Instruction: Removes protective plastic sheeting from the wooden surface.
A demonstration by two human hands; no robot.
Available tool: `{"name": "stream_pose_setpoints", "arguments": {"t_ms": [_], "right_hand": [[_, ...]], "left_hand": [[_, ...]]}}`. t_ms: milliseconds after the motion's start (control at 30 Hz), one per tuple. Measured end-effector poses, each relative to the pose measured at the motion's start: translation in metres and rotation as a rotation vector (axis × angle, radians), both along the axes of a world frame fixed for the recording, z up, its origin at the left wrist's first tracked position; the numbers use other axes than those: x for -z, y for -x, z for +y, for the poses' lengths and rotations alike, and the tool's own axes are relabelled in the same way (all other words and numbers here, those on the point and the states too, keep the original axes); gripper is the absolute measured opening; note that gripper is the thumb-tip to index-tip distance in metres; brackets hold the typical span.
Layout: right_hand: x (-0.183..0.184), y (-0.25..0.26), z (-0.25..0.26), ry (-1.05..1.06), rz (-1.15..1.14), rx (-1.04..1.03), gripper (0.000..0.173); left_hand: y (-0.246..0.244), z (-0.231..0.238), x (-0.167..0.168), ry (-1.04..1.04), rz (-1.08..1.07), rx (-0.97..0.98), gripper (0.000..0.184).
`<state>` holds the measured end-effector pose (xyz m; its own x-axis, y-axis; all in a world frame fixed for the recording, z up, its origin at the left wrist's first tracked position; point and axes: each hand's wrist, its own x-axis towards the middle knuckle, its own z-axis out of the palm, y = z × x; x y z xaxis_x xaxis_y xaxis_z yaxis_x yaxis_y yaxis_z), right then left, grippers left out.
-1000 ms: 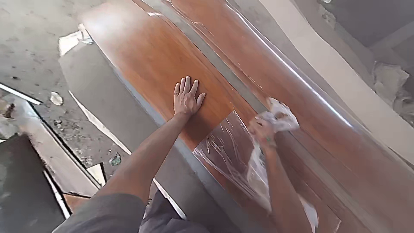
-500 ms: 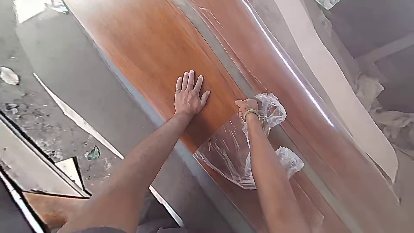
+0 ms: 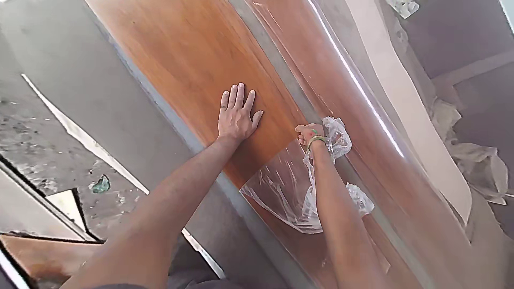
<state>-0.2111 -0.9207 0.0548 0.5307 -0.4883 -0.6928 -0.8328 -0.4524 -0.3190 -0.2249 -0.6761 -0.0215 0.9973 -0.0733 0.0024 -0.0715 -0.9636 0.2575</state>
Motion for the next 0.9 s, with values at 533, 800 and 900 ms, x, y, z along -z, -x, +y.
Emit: {"name": "stream_pose_setpoints", "arguments": {"t_ms": [533,800,900], "right_hand": [[0.004,-0.002,0.003,0.058,0.019,-0.084,0.031],[-0.001,-0.005,-0.002,-0.060,0.015,0.044,0.024],[-0.001,-0.004,-0.003,-0.059,0.011,0.034,0.025]], "left_hand": [[0.000,-0.001,0.003,0.016,-0.016,-0.004,0.079],[0.001,0.000,0.003,0.012,-0.006,0.002,0.078],[0.001,0.000,0.003,0.014,-0.008,0.002,0.079]]}}
